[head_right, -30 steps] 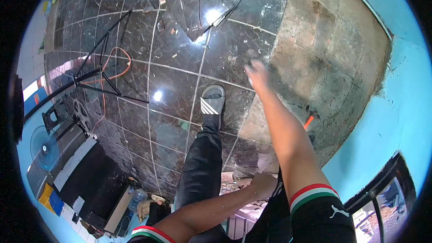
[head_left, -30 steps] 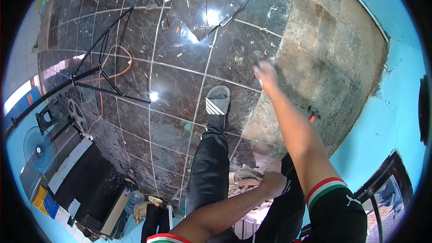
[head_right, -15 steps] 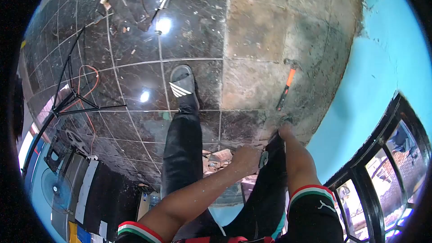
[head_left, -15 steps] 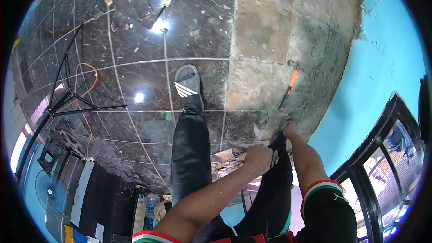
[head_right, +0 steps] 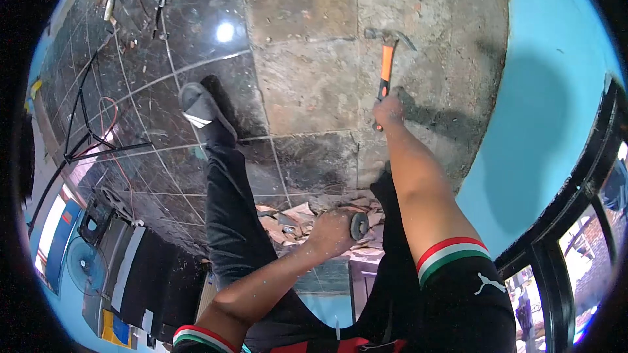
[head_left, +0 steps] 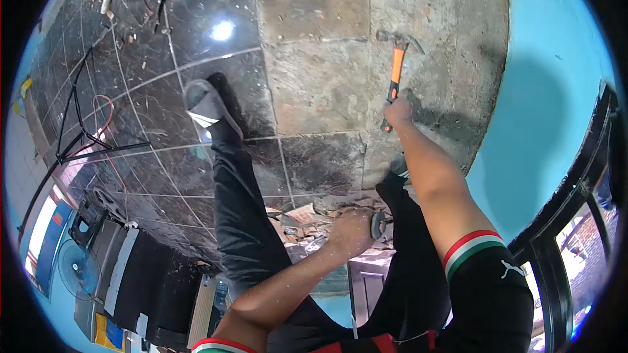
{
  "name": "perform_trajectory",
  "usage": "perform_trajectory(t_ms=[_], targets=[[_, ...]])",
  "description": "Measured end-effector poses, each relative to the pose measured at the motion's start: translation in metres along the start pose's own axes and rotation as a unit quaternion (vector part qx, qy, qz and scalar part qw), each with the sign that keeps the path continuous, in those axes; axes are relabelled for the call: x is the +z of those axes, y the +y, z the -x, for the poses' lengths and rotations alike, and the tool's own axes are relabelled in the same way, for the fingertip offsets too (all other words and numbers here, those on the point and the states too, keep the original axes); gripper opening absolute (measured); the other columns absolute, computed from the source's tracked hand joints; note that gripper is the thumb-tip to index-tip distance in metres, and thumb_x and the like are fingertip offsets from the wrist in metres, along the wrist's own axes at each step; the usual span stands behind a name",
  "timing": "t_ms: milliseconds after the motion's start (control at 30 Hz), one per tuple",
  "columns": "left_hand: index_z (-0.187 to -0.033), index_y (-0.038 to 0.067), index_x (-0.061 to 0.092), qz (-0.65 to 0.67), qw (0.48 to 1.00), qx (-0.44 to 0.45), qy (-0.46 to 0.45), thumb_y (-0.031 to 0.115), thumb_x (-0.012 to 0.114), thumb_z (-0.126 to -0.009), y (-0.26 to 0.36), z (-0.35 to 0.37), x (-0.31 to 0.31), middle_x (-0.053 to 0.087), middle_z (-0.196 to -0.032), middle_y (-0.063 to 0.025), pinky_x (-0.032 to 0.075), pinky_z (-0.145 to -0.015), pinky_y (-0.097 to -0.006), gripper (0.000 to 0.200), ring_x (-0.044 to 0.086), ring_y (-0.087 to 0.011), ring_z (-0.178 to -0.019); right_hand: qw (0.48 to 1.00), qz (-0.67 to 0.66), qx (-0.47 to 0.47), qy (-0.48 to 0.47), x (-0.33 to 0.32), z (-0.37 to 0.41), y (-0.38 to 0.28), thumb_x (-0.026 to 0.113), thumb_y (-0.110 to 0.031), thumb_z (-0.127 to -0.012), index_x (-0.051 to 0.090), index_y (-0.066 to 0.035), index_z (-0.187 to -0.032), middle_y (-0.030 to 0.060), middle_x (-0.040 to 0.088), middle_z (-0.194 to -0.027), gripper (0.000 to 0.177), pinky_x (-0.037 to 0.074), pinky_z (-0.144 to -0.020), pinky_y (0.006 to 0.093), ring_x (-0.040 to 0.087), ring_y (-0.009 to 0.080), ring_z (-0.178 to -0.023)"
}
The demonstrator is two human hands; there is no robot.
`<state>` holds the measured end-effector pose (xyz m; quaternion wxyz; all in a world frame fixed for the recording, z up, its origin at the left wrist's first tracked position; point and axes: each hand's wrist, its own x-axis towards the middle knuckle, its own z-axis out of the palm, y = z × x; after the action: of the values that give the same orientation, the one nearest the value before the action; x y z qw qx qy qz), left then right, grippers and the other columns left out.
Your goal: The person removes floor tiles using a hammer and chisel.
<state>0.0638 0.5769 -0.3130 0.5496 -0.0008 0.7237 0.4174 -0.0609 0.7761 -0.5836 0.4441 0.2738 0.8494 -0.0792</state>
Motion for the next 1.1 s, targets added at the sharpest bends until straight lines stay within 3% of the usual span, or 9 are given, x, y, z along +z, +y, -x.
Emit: perform_trajectory(t_ms=[100,200,300,400,600,733,900,1000,1100], targets=[[-0.104,0.006,0.069,0.159,0.982,0.043,0.095,0.026,0.071,-0.085,-0.046,-0.006,0.066,0.071,-0.106,-0.0166,0.054,-0.083,-0.0417,0.028,0.068,-0.0366,-0.098,0.996,0.026,-0.069,0.051,0.015,-0.016,0.017,0.069,-0.025,-0.080,0.065,-0.001,-0.094,0.0210,0.071,-0.102,0.028,0.054,-0.087,0.0466,0.069,0.0373,-0.102],[-0.105,0.007,0.068,0.210,0.969,-0.113,0.060,0.022,0.071,-0.087,-0.051,0.012,0.048,0.070,-0.107,-0.0189,0.053,-0.082,-0.0390,0.025,0.068,-0.0355,-0.099,0.989,0.020,-0.141,0.037,-0.001,-0.014,0.025,0.071,-0.032,-0.083,0.055,-0.002,-0.116,0.0205,0.070,-0.095,0.048,0.053,-0.080,0.0466,0.069,0.0354,-0.094],[-0.107,0.005,0.067,0.125,0.964,-0.217,0.085,0.022,0.071,-0.089,-0.092,0.014,0.061,0.072,-0.104,-0.0166,0.053,-0.080,-0.0387,0.025,0.070,-0.0306,-0.093,0.958,-0.222,-0.176,-0.036,-0.002,-0.013,0.054,0.071,-0.027,-0.081,0.060,-0.001,-0.103,0.0120,0.067,-0.086,0.035,0.051,-0.072,0.0390,0.066,0.0249,-0.079],[-0.103,0.005,0.064,0.224,0.930,-0.131,0.260,0.017,0.069,-0.091,-0.131,0.012,0.051,0.070,-0.096,-0.0111,0.053,-0.077,-0.0376,0.018,0.068,-0.0245,-0.086,0.903,-0.403,-0.123,-0.089,-0.016,0.037,0.068,0.072,-0.027,-0.079,0.063,-0.004,-0.094,0.0046,0.065,-0.079,0.029,0.047,-0.062,0.0356,0.060,0.0168,-0.071],[-0.101,0.008,0.056,0.507,0.784,-0.104,0.343,0.014,0.066,-0.095,-0.157,-0.036,-0.056,0.058,-0.081,-0.0022,0.051,-0.056,-0.0290,0.013,0.059,-0.0135,-0.069,0.759,-0.629,0.001,-0.166,0.037,0.178,0.092,0.067,-0.006,-0.081,0.060,-0.007,-0.088,0.0004,0.059,-0.074,0.010,0.042,-0.053,0.0270,0.053,0.0099,-0.059],[-0.101,0.009,0.057,0.483,0.784,-0.038,0.389,0.013,0.065,-0.096,-0.177,-0.103,-0.112,0.059,-0.080,-0.0026,0.049,-0.055,-0.0285,0.010,0.059,-0.0131,-0.069,0.826,-0.530,0.081,-0.174,0.043,0.268,0.084,0.065,-0.008,-0.085,0.058,-0.004,-0.090,0.0018,0.057,-0.069,0.010,0.046,-0.055,0.0276,0.057,0.0108,-0.062],[-0.100,0.007,0.060,0.357,0.871,-0.041,0.334,0.023,0.066,-0.098,-0.205,-0.160,-0.144,0.062,-0.085,-0.0019,0.046,-0.067,-0.0296,0.017,0.061,-0.0119,-0.078,0.769,-0.559,0.158,-0.266,0.070,0.322,0.107,0.069,-0.009,-0.084,0.058,-0.004,-0.089,0.0013,0.056,-0.068,0.013,0.044,-0.054,0.0292,0.054,0.0118,-0.056],[-0.093,0.007,0.059,0.326,0.890,-0.047,0.317,0.022,0.067,-0.096,-0.214,-0.171,-0.139,0.060,-0.078,-0.0005,0.044,-0.065,-0.0300,0.017,0.058,-0.0123,-0.073,0.846,-0.473,0.071,-0.233,0.103,0.325,0.134,0.072,-0.010,-0.083,0.059,-0.005,-0.086,0.0001,0.055,-0.068,0.014,0.040,-0.050,0.0284,0.051,0.0099,-0.053],[-0.091,0.007,0.058,0.269,0.897,-0.033,0.350,0.021,0.068,-0.095,-0.221,-0.172,-0.138,0.057,-0.073,0.0002,0.043,-0.063,-0.0304,0.018,0.053,-0.0123,-0.068,0.833,-0.479,0.081,-0.263,0.070,0.324,0.114,0.074,-0.010,-0.083,0.058,-0.006,-0.084,-0.0016,0.053,-0.067,0.016,0.037,-0.050,0.0286,0.048,0.0082,-0.054]])
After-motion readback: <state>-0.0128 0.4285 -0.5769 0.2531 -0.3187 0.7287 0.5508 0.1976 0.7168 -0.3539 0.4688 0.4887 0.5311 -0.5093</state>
